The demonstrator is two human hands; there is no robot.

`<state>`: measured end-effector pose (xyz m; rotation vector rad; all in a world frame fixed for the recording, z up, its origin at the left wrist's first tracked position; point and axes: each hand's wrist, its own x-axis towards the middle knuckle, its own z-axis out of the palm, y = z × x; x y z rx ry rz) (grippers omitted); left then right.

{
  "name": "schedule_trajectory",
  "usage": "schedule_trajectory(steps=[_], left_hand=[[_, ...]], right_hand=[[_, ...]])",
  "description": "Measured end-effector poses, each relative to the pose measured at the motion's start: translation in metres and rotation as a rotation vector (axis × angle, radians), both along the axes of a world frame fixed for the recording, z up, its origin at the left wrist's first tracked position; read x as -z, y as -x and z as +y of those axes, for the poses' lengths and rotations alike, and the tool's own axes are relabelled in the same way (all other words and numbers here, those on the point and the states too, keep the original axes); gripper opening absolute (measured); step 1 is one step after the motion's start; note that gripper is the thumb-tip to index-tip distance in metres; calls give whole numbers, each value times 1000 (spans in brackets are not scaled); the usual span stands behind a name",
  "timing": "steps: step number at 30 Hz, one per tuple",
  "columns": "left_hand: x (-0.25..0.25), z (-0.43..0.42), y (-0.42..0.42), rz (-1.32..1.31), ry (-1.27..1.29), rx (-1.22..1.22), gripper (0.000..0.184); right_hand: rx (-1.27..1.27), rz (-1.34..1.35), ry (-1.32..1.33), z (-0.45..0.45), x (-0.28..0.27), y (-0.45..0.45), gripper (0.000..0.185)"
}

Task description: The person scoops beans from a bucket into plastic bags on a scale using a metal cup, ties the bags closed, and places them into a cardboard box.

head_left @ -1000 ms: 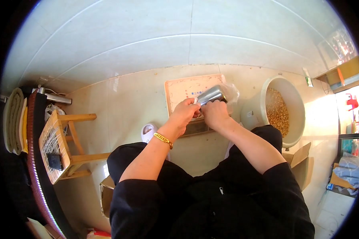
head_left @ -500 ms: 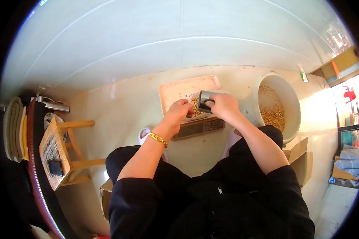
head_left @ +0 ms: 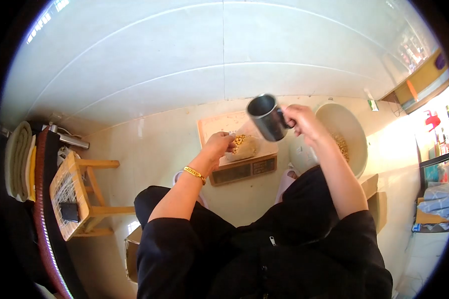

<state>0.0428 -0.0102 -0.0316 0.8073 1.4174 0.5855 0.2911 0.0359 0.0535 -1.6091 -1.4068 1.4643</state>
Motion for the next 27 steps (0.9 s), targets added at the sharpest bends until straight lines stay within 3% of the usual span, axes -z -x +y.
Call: schedule_trajectory(steps=[4, 6, 8, 15, 22, 25, 27], left_hand=[[-3, -2, -1, 5, 6, -26, 24], [-2, -2, 0, -21, -4, -26, 23], [2, -3, 1, -46, -6, -30, 22], [0, -8, -2, -63, -71, 24, 18], [0, -7, -6, -80, -42, 17, 17], [-2, -7, -7, -63, -20, 15, 18], [-2, -8, -7, -74, -17, 8, 20]], right_hand=[[172, 33, -227, -3, -40, -42, 37], [240, 41, -359, 9, -25, -94, 37], [413, -154, -313, -13, -49, -108, 39], [546, -537, -117, -48, 25, -213, 38], [366, -1043, -34, -57, 64, -228, 42], [240, -1232, -107, -54, 67, -216, 37], [-5, -1467, -341, -48, 78, -222, 29]])
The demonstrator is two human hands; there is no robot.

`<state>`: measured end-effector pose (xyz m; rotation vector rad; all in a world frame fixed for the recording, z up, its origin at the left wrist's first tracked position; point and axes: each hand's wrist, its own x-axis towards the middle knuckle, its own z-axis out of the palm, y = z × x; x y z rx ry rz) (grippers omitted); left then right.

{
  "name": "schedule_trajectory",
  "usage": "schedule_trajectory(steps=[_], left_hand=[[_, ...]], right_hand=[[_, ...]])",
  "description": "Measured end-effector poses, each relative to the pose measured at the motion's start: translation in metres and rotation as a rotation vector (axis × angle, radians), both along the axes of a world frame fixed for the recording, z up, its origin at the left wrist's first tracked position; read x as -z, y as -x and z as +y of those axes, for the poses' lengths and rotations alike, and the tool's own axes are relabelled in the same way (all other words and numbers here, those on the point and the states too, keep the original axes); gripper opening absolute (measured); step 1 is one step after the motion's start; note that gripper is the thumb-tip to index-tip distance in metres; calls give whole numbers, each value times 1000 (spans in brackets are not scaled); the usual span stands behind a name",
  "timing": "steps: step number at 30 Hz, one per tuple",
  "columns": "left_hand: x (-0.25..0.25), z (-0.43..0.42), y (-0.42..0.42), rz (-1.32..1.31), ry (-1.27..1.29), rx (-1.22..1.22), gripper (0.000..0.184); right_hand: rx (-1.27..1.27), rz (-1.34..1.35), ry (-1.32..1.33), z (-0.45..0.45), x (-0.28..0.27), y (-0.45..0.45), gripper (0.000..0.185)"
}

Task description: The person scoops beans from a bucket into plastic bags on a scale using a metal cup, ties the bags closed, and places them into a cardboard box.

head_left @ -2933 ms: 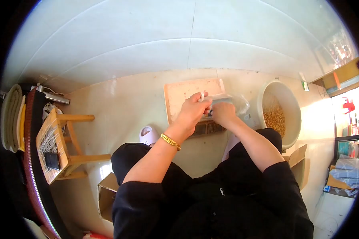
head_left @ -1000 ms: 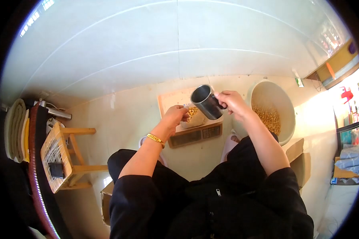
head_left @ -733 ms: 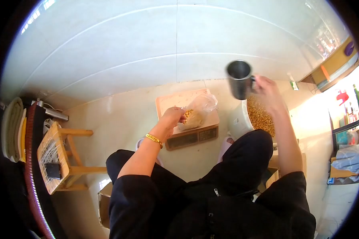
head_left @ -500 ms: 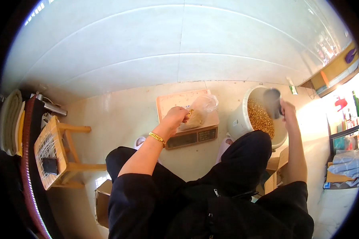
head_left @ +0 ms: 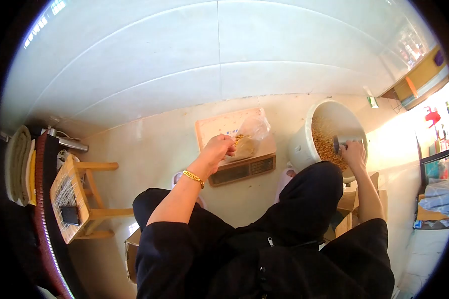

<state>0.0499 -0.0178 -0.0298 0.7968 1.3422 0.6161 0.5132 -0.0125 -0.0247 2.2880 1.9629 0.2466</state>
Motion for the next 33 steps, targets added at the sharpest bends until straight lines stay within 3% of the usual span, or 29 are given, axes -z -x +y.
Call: schedule_trajectory(steps=[5, 11, 15, 17, 22, 32, 33], left_hand=[[2, 1, -1, -8, 14, -56, 16], [0, 5, -1, 18, 51, 25, 28], [-3, 3, -4, -5, 69, 5, 29], [-2, 5, -7, -19, 65, 15, 29], [-1, 8, -11, -10, 80, 36, 31], [-4, 8, -15, -2, 68, 48, 31], [-3, 8, -15, -1, 60, 50, 32]], right_hand=[[-176, -225, -2, 15, 23, -13, 20], [-143, -445, 296, 33, 63, -33, 19], [-137, -388, 290, 27, 86, -37, 18], [-101, -278, 513, 31, 83, -24, 23], [-82, 112, 406, 18, 87, 7, 37], [225, 532, 382, 13, 98, -4, 38], [295, 771, 381, 12, 99, -9, 34]])
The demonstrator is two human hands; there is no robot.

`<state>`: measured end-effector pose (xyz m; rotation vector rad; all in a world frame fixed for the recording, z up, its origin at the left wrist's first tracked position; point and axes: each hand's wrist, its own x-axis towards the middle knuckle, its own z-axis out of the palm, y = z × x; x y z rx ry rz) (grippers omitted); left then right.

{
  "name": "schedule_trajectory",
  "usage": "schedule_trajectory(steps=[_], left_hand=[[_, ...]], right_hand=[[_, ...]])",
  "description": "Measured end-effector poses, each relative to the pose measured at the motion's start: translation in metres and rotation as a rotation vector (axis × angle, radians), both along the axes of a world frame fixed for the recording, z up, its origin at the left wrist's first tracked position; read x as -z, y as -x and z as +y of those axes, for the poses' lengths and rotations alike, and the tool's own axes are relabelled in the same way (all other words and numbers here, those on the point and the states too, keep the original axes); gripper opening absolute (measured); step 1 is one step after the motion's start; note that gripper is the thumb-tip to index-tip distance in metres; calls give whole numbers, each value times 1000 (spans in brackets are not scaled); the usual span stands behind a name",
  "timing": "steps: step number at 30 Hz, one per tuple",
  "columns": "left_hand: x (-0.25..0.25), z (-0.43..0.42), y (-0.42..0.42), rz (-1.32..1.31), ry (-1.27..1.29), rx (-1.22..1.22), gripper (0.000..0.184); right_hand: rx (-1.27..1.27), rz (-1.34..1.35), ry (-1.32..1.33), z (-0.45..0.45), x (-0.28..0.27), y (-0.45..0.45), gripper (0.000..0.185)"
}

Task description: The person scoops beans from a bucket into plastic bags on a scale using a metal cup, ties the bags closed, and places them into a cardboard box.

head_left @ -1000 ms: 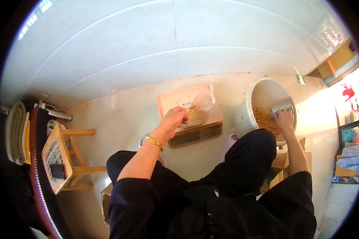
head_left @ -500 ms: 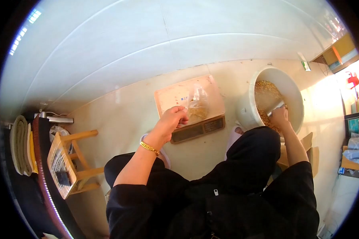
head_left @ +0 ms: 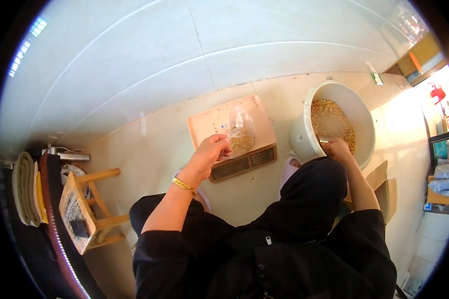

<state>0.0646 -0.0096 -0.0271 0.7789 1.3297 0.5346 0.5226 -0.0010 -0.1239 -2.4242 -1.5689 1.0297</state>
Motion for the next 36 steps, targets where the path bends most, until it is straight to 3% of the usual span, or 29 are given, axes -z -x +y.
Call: schedule_trajectory(steps=[1, 2, 4, 8, 11, 13, 16, 23, 25, 26, 28, 32, 36], left_hand=[[0, 0, 1, 1, -10, 1, 32], [0, -1, 2, 3, -14, 0, 32], [-3, -1, 3, -2, -39, -8, 32], [-3, -3, 10, -9, -43, -31, 31], [-2, -6, 14, 2, -56, -20, 29], [-1, -7, 18, -4, -76, -6, 27], [1, -6, 20, 8, -78, -14, 27], [1, -6, 18, 25, -92, 6, 30], [0, -6, 18, 36, -90, 25, 30], [-1, -6, 18, 31, -92, 23, 30], [-2, -7, 19, 46, -84, 34, 29], [0, -8, 20, 27, -82, 20, 29], [2, -8, 20, 49, -91, 26, 29]], right_hand=[[112, 221, 1, -1, 2, -4, 29], [110, 223, -3, -3, 4, -8, 29], [372, 694, -24, -8, -7, -7, 20], [525, 773, 28, -10, -3, -36, 17], [514, 622, 6, -12, -21, -36, 22], [327, 60, -83, -14, -34, -20, 31], [205, -162, -159, -17, -42, -13, 37], [147, -300, -191, -23, -49, -17, 37], [339, 155, -307, -29, -40, -35, 34], [337, 152, -310, -32, -41, -43, 34], [725, 627, -238, -38, -53, -49, 28], [800, 781, -318, -45, -74, -40, 26], [675, 922, -443, -46, -101, -20, 27]])
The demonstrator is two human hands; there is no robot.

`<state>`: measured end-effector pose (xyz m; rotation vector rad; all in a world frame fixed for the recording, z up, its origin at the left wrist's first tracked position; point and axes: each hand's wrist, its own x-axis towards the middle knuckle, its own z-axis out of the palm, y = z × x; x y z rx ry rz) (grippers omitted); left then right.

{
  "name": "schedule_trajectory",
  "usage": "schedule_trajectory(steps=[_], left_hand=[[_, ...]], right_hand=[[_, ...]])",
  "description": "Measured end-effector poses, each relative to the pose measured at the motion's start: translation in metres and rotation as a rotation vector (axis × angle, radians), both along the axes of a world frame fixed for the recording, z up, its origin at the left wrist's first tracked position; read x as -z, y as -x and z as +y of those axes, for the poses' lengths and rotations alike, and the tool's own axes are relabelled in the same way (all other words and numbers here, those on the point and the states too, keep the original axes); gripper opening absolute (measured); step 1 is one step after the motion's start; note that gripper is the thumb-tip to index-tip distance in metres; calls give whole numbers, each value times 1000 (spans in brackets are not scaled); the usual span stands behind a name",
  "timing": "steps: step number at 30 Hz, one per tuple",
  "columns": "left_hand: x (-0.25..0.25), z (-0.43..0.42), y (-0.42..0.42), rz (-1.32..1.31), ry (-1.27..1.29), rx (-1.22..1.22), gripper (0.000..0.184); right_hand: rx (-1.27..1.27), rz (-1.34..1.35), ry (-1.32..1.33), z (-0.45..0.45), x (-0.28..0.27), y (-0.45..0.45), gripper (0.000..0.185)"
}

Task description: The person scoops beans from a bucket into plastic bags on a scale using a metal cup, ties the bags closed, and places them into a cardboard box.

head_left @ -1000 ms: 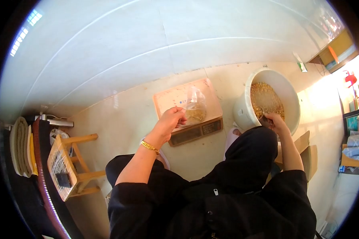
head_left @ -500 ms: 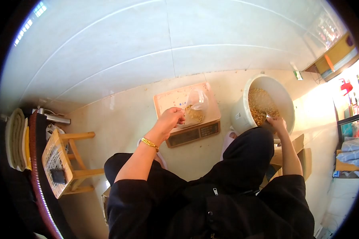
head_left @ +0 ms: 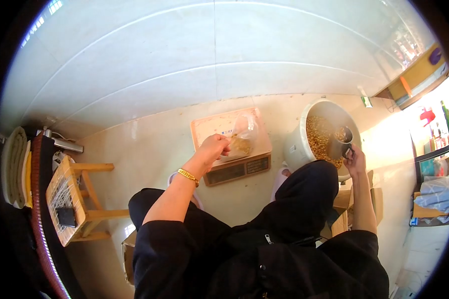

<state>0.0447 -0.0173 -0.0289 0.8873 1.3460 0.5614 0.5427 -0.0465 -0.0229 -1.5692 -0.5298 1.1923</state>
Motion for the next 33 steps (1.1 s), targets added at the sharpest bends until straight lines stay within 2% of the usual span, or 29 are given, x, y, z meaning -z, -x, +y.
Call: schedule_trajectory(steps=[2, 4, 5, 7, 11, 14, 16, 20, 22, 25, 29, 33], left_hand=[[7, 2, 2, 4, -5, -8, 28], [15, 3, 6, 126, 64, 20, 26], [17, 2, 6, 122, 63, 19, 26], [15, 1, 7, 395, 87, 164, 24], [5, -8, 8, 239, 155, 140, 21], [14, -7, 10, 139, 45, 182, 19], [11, -7, 9, 20, 19, 43, 18], [3, -6, 9, -118, 56, -51, 21], [10, -5, 6, -212, 144, -136, 27], [13, -7, 2, -308, 227, -260, 30], [18, -5, 3, -337, 265, -414, 31], [15, -8, 12, -321, 235, -491, 31]], right_hand=[[-40, 13, -52, 5, -12, 8, 25], [-124, 13, -128, 10, -29, 29, 23], [-71, 34, -117, 14, -36, 41, 21], [-97, 59, -140, 15, -61, 77, 20], [-198, 173, -173, 25, -73, 107, 15], [-204, 199, -150, 30, -90, 156, 16], [-266, 217, -76, 37, -89, 175, 17], [-496, 180, 18, 58, -64, 211, 16], [-461, 151, 82, 65, -56, 243, 17], [-487, 246, 109, 80, -18, 273, 18], [-499, 428, 134, 80, 23, 315, 23], [-585, 392, 271, 71, 65, 325, 31]])
